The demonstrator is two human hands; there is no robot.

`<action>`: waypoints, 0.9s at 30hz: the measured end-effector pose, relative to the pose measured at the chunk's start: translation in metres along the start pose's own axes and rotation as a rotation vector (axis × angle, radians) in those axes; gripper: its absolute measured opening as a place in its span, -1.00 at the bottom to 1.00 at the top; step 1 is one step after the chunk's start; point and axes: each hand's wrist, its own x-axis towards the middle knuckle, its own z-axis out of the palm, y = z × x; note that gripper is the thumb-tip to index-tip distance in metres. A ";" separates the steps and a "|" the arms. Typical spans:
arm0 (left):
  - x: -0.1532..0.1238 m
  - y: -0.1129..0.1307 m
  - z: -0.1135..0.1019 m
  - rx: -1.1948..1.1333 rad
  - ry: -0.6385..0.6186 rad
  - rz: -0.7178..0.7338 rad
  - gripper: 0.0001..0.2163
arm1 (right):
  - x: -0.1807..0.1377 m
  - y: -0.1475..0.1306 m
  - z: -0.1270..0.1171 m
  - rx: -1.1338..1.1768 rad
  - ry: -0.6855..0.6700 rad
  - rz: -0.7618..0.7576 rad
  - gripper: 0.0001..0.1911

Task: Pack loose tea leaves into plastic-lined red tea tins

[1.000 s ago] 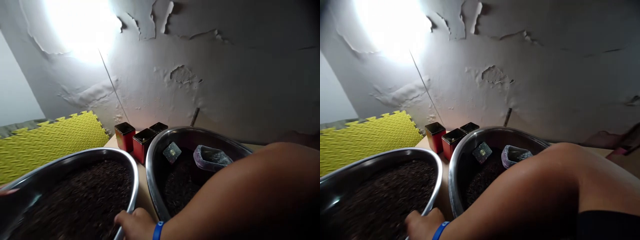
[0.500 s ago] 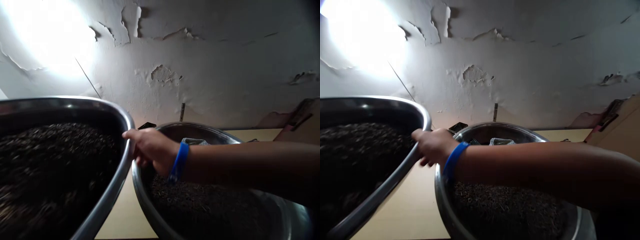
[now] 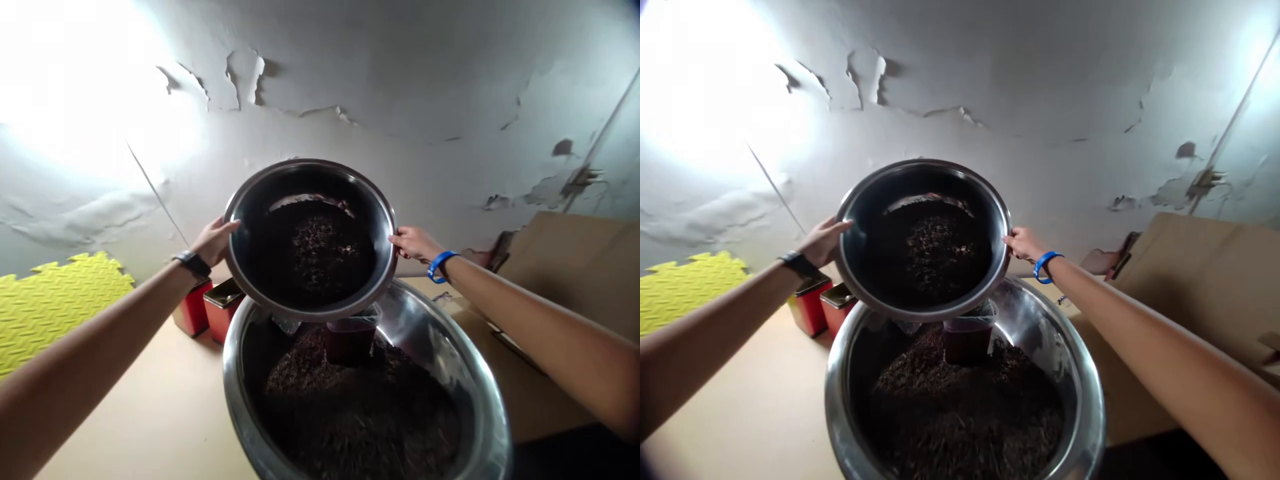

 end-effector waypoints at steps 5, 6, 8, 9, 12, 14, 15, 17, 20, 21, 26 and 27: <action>0.036 -0.054 0.040 0.176 -0.013 0.188 -0.73 | 0.026 0.038 -0.024 0.031 0.209 -0.056 -0.81; 0.042 -0.059 0.045 0.215 -0.001 0.227 -0.74 | 0.031 0.043 -0.027 0.042 0.233 -0.063 -0.82; 0.051 -0.065 0.051 0.260 0.015 0.291 -0.74 | 0.040 0.052 -0.033 0.053 0.275 -0.086 -0.83; 0.054 -0.067 0.054 0.277 0.020 0.323 -0.74 | 0.044 0.056 -0.034 0.051 0.300 -0.111 -0.84; 0.060 -0.072 0.058 0.389 0.043 0.435 -0.73 | 0.055 0.068 -0.037 0.014 0.413 -0.236 -0.88; 0.061 -0.076 0.058 0.499 0.075 0.497 -0.74 | 0.059 0.075 -0.036 -0.027 0.470 -0.288 -0.88; 0.062 -0.078 0.058 0.539 0.093 0.518 -0.75 | 0.061 0.077 -0.035 -0.050 0.484 -0.296 -0.88; 0.063 -0.080 0.058 0.577 0.127 0.547 -0.75 | 0.061 0.080 -0.032 -0.109 0.496 -0.302 -0.87; 0.060 -0.082 0.058 0.623 0.188 0.564 -0.76 | 0.056 0.079 -0.029 -0.174 0.494 -0.321 -0.86; 0.059 -0.081 0.058 0.645 0.208 0.564 -0.76 | 0.053 0.078 -0.028 -0.190 0.496 -0.332 -0.86; 0.050 -0.075 0.061 0.678 0.257 0.606 -0.76 | 0.040 0.068 -0.031 -0.265 0.551 -0.376 -0.86; 0.048 -0.073 0.062 0.669 0.265 0.619 -0.76 | 0.038 0.066 -0.033 -0.256 0.554 -0.377 -0.87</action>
